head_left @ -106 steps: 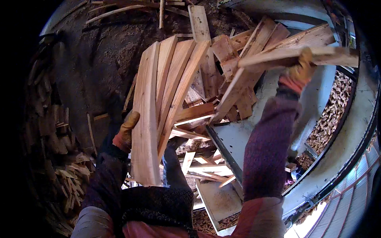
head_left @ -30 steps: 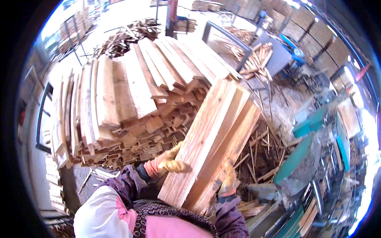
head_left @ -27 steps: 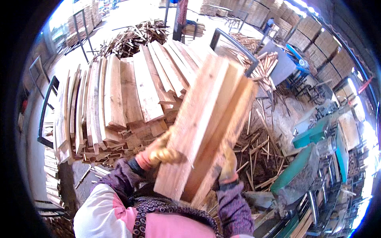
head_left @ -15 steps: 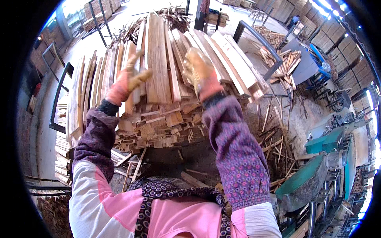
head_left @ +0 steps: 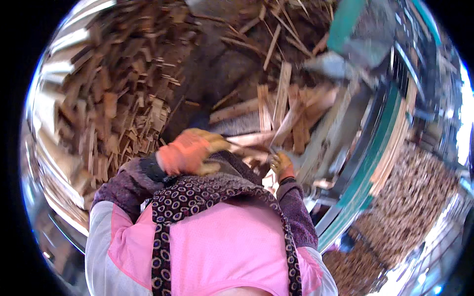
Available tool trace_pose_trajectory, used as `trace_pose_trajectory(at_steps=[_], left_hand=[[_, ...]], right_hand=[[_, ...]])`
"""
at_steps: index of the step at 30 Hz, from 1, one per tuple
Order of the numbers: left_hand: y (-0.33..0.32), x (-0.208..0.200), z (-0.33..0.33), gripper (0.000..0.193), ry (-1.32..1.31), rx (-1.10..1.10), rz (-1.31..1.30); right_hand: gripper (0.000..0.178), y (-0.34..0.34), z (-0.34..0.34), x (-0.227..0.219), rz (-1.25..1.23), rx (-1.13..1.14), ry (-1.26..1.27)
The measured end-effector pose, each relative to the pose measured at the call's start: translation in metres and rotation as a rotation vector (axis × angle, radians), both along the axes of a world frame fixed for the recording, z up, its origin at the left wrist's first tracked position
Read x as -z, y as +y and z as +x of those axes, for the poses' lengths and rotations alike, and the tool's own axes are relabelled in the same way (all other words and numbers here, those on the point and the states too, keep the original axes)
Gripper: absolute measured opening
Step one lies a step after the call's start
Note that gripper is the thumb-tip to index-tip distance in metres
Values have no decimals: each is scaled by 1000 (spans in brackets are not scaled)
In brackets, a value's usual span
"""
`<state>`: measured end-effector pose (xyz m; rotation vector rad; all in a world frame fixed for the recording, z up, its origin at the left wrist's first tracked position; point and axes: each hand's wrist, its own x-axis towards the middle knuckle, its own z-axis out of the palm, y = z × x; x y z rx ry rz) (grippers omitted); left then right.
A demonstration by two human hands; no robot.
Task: The person sorts and stacks various pieces of wood in a workshop. They pick up planks and logs from piles on the floor, arrange them into neat stacks, and use a pitchfork to move smaller wood scraps.
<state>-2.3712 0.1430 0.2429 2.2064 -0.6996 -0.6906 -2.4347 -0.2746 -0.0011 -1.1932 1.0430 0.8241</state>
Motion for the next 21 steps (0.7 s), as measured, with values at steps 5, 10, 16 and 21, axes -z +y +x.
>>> trace_pose_trajectory(at_steps=[5, 10, 16, 21], left_hand=[[-73, 121, 65, 55, 380, 278, -146], [-79, 273, 117, 55, 359, 111, 269], [-92, 442, 60, 59, 857, -301, 148], [-95, 579, -16, 60, 1061, -451, 6]], right_hand=[[62, -51, -136, 23, -191, 367, 293], [50, -10, -229, 111, -213, 372, 554], [61, 30, -176, 296, -18, 158, 478], [69, 17, -177, 506, -83, 317, 503]])
